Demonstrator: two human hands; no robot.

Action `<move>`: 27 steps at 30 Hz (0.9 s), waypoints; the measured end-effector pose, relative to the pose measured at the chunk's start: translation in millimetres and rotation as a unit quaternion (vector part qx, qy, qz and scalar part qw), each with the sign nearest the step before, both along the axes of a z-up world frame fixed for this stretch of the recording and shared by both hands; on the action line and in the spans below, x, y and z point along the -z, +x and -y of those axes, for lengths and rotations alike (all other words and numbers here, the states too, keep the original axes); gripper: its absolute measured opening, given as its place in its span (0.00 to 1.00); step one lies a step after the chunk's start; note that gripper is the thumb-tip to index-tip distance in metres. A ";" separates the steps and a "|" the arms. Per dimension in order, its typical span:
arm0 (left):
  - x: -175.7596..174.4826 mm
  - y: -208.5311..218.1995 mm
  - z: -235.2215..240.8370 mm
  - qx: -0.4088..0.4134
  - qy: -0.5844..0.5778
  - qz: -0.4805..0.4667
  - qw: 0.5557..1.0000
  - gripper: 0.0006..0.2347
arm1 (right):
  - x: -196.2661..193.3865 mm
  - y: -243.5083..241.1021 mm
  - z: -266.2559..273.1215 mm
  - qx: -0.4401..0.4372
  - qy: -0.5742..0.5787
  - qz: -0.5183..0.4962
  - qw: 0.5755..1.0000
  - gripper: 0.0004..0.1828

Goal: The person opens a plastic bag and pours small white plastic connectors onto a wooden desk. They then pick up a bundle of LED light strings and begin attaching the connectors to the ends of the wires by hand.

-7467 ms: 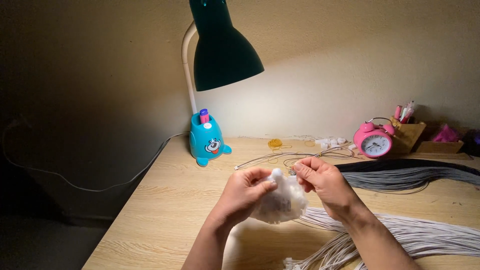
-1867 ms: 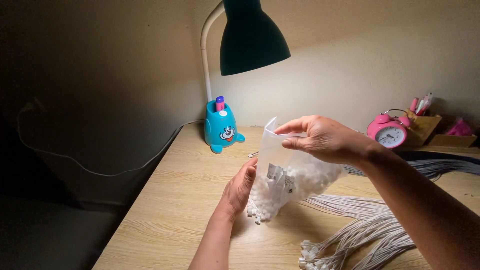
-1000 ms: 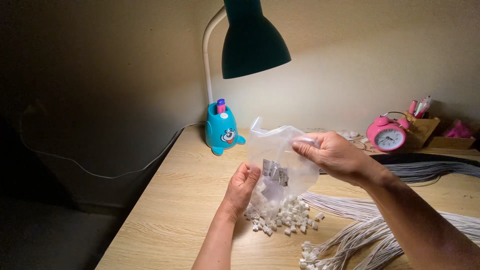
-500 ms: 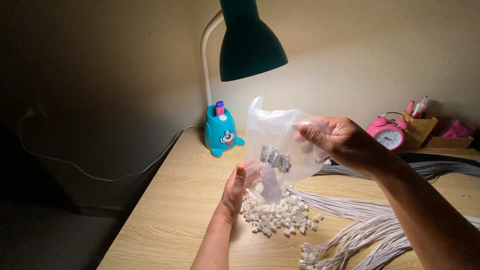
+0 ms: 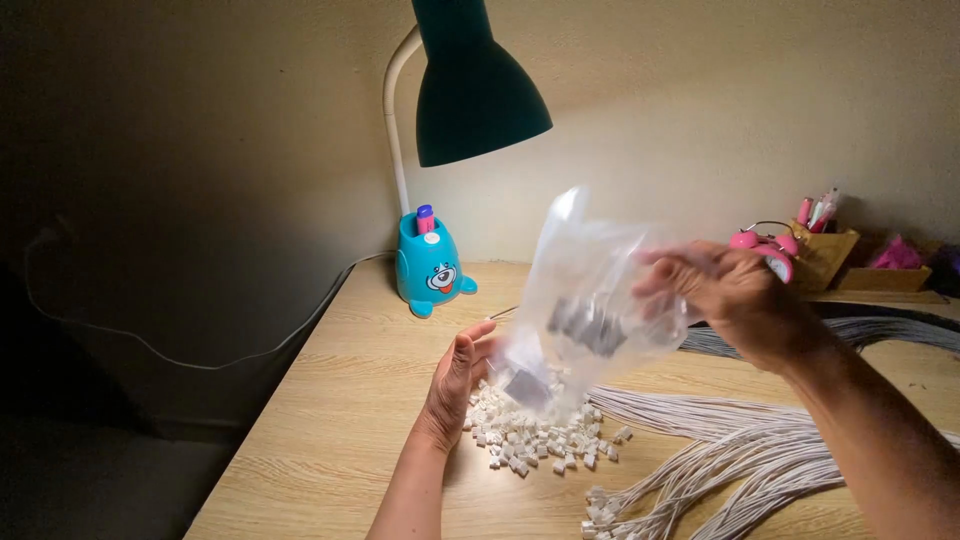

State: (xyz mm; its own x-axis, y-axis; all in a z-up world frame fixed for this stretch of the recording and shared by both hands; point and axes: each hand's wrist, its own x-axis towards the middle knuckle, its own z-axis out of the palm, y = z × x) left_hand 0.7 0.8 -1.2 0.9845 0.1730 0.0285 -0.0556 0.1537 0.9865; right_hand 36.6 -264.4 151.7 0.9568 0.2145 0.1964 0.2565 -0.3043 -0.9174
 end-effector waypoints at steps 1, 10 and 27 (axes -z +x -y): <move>1.3 0.5 -1.1 -0.011 -0.012 0.005 1.000 0.43 | 12.5 12.1 3.3 -0.055 0.055 0.005 0.997 0.21; -42.4 -9.4 -1.2 -0.007 0.154 0.169 0.974 0.44 | 36.0 29.8 10.4 -0.105 0.203 -0.015 0.973 0.17; -4.5 19.5 -6.9 -0.094 0.213 0.042 0.972 0.25 | 98.8 136.9 326.8 0.431 0.638 -0.008 0.638 0.12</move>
State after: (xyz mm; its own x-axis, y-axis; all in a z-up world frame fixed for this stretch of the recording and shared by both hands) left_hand 20.1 7.8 3.3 0.9279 0.3041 0.2155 -0.1263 -0.2875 0.9494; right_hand 173.4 -591.1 53.0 0.6156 -0.7175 -0.3260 0.4867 0.6715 -0.5587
